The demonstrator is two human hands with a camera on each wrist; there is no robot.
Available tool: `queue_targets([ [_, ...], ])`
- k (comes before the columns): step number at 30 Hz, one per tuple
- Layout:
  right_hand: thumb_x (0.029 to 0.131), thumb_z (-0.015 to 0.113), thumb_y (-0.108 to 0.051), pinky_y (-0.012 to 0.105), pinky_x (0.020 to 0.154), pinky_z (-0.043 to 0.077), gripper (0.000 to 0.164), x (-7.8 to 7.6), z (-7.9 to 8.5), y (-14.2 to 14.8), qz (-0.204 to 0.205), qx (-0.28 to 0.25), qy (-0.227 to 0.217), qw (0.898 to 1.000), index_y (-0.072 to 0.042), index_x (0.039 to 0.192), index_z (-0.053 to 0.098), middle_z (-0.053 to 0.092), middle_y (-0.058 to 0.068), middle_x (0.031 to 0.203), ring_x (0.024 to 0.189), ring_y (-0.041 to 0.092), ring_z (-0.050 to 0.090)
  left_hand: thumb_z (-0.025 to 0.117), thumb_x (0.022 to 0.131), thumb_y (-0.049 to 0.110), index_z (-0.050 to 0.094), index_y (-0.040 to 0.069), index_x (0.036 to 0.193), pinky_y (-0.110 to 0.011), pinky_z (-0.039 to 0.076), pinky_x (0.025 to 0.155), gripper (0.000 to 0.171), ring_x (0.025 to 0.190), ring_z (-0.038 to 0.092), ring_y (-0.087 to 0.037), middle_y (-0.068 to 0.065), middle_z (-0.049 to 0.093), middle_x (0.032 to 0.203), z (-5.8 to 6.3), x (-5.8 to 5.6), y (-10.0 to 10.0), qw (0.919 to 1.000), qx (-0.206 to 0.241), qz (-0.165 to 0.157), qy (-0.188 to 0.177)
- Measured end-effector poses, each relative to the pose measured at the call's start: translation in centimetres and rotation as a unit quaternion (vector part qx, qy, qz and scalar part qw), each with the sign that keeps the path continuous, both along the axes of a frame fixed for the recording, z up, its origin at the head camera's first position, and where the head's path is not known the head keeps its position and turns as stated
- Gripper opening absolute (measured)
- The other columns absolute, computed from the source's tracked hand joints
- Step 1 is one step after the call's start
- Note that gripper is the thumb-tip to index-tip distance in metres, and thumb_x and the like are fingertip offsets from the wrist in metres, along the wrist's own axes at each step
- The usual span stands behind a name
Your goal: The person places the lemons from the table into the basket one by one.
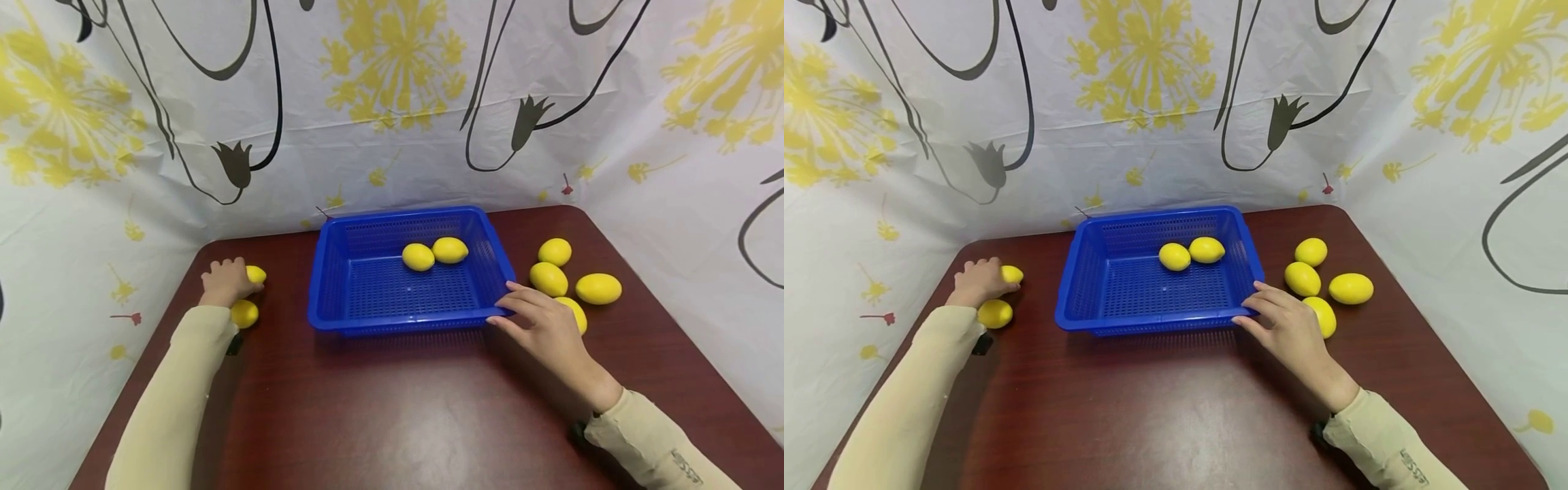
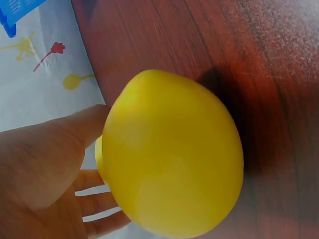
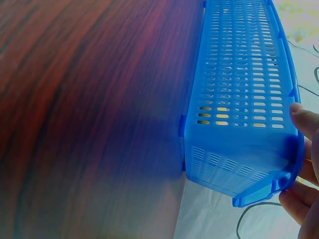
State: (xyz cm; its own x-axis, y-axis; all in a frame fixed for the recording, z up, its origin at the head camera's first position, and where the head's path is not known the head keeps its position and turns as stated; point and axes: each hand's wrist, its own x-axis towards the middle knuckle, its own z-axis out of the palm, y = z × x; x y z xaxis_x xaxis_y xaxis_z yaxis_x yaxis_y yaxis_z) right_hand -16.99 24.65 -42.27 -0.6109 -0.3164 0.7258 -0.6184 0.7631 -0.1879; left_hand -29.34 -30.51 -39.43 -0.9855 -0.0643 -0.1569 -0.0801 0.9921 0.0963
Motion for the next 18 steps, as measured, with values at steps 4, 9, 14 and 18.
queue_targets([
  [4,0.065,0.09,-0.026,0.034,0.075,0.055,0.033,0.0,0.0,0.0,0.002,-0.001,0.002,1.0,-0.01,0.091,0.077,0.077,0.003,0.094,0.107,0.027,0.072,0.068,0.088,0.036,0.042,-0.011,0.132,-0.068,0.035,0.093,0.069,0.114,0.038,-0.052,-0.036,0.049,0.125,-0.3,-0.1,0.0,0.9999,0.002,-0.006,0.008],
  [9,0.065,0.09,-0.026,0.034,0.077,0.055,0.033,0.0,0.0,0.0,0.002,-0.002,0.001,1.0,-0.01,0.091,0.077,0.077,0.004,0.094,0.107,0.027,0.072,0.072,0.086,0.033,0.044,-0.008,0.13,-0.066,0.037,0.092,0.067,0.112,0.041,-0.05,-0.033,0.052,0.123,-0.6,-0.2,0.0,0.9997,0.0,-0.009,0.022],
  [14,0.066,0.09,-0.026,0.035,0.079,0.054,0.033,0.0,0.0,0.0,-0.001,-0.004,-0.003,1.0,-0.011,0.091,0.077,0.077,0.004,0.095,0.108,0.027,0.071,0.073,0.084,0.032,0.046,-0.007,0.13,-0.066,0.037,0.092,0.067,0.111,0.041,-0.049,-0.032,0.053,0.122,-0.9,-0.3,-0.1,0.9994,0.001,-0.012,0.032],
  [18,0.066,0.09,-0.026,0.035,0.079,0.054,0.033,0.1,0.0,0.0,-0.002,-0.005,-0.006,1.0,-0.011,0.092,0.077,0.077,0.003,0.095,0.109,0.026,0.071,0.075,0.082,0.029,0.047,-0.007,0.127,-0.065,0.037,0.092,0.063,0.109,0.042,-0.047,-0.031,0.055,0.12,-1.1,-0.4,0.0,0.999,0.002,-0.016,0.042],
])
